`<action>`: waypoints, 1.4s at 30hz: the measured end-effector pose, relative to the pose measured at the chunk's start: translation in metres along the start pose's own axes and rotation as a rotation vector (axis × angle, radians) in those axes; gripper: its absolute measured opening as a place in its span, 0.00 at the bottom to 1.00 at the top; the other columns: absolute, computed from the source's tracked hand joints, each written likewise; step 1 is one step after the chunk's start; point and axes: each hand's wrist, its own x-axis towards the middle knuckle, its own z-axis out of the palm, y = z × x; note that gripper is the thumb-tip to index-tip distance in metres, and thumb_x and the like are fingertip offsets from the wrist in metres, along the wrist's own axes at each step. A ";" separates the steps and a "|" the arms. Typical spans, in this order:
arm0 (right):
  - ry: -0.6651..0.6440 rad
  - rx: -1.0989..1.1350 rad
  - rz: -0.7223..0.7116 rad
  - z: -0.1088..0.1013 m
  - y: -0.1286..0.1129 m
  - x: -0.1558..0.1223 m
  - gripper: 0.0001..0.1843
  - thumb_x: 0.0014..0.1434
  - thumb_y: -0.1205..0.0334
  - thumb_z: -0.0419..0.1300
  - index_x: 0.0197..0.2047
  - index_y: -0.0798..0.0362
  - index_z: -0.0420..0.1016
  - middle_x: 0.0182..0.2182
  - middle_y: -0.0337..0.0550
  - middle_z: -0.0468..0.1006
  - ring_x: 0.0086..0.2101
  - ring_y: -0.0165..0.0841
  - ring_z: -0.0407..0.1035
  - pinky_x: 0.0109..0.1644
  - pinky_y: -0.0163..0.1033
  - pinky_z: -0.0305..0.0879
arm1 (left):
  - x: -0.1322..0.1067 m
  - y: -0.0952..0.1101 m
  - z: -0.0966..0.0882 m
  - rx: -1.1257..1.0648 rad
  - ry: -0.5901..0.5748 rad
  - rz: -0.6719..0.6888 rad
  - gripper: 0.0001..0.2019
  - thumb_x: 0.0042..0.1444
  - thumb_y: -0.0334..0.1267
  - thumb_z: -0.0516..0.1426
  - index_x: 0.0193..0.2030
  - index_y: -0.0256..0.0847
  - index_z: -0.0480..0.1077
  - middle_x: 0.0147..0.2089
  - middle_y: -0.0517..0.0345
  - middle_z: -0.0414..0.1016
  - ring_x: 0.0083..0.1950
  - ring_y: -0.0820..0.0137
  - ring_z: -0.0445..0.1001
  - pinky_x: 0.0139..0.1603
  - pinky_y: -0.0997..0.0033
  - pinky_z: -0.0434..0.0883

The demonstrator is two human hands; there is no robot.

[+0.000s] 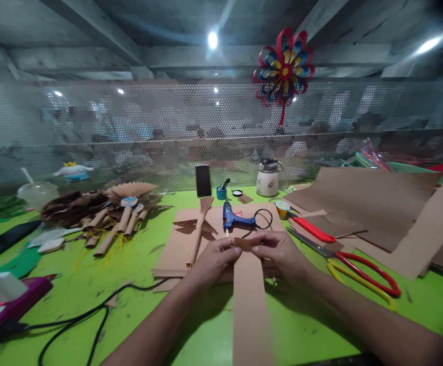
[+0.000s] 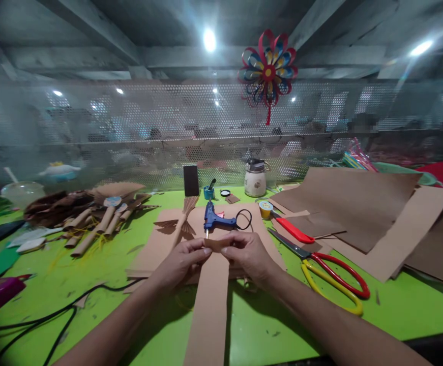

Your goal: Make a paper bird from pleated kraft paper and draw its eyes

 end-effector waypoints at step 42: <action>-0.113 -0.034 0.124 0.000 0.004 0.000 0.19 0.49 0.47 0.67 0.30 0.56 0.73 0.15 0.30 0.63 0.13 0.20 0.50 0.16 0.29 0.44 | 0.001 0.002 0.004 0.441 0.097 0.153 0.25 0.44 0.60 0.61 0.26 0.36 0.66 0.19 0.66 0.59 0.21 0.78 0.55 0.22 0.77 0.52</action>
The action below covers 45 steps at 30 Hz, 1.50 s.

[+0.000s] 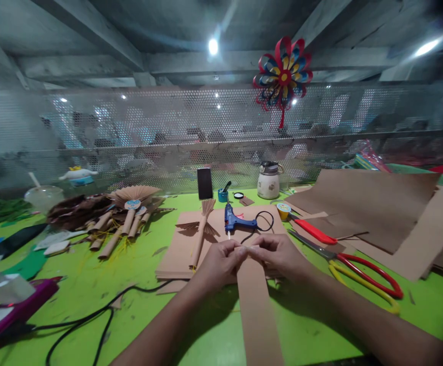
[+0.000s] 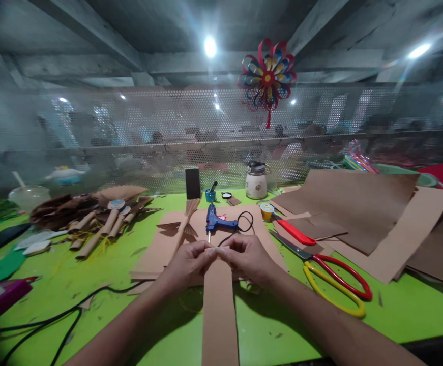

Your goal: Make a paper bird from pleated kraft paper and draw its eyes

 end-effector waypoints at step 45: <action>0.127 -0.461 -0.307 -0.001 0.001 -0.001 0.13 0.54 0.58 0.60 0.22 0.55 0.71 0.20 0.39 0.69 0.23 0.28 0.60 0.25 0.34 0.54 | -0.001 -0.007 -0.001 0.277 0.044 0.096 0.13 0.51 0.44 0.60 0.27 0.35 0.74 0.22 0.58 0.70 0.24 0.73 0.65 0.25 0.75 0.59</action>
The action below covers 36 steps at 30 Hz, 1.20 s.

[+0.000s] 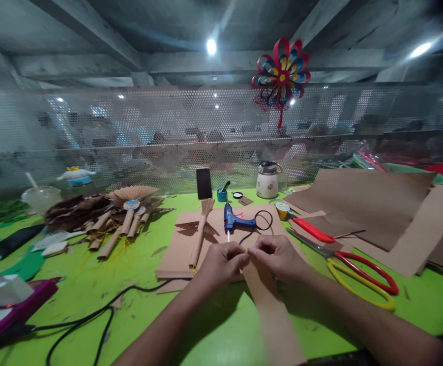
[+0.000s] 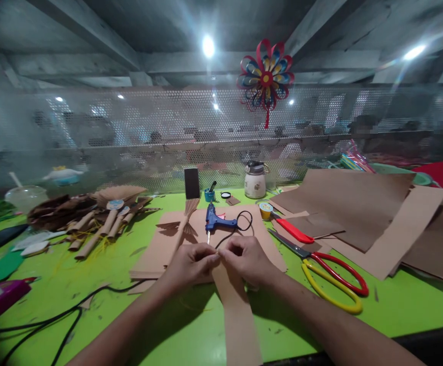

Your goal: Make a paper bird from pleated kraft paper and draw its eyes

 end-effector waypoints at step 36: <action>-0.453 -0.346 -0.159 -0.049 -0.008 0.011 0.13 0.61 0.60 0.56 0.27 0.55 0.72 0.21 0.36 0.67 0.24 0.27 0.59 0.28 0.32 0.53 | 0.003 -0.002 -0.009 -0.258 -0.203 -0.240 0.20 0.44 0.53 0.65 0.22 0.36 0.67 0.15 0.65 0.63 0.17 0.79 0.59 0.20 0.77 0.54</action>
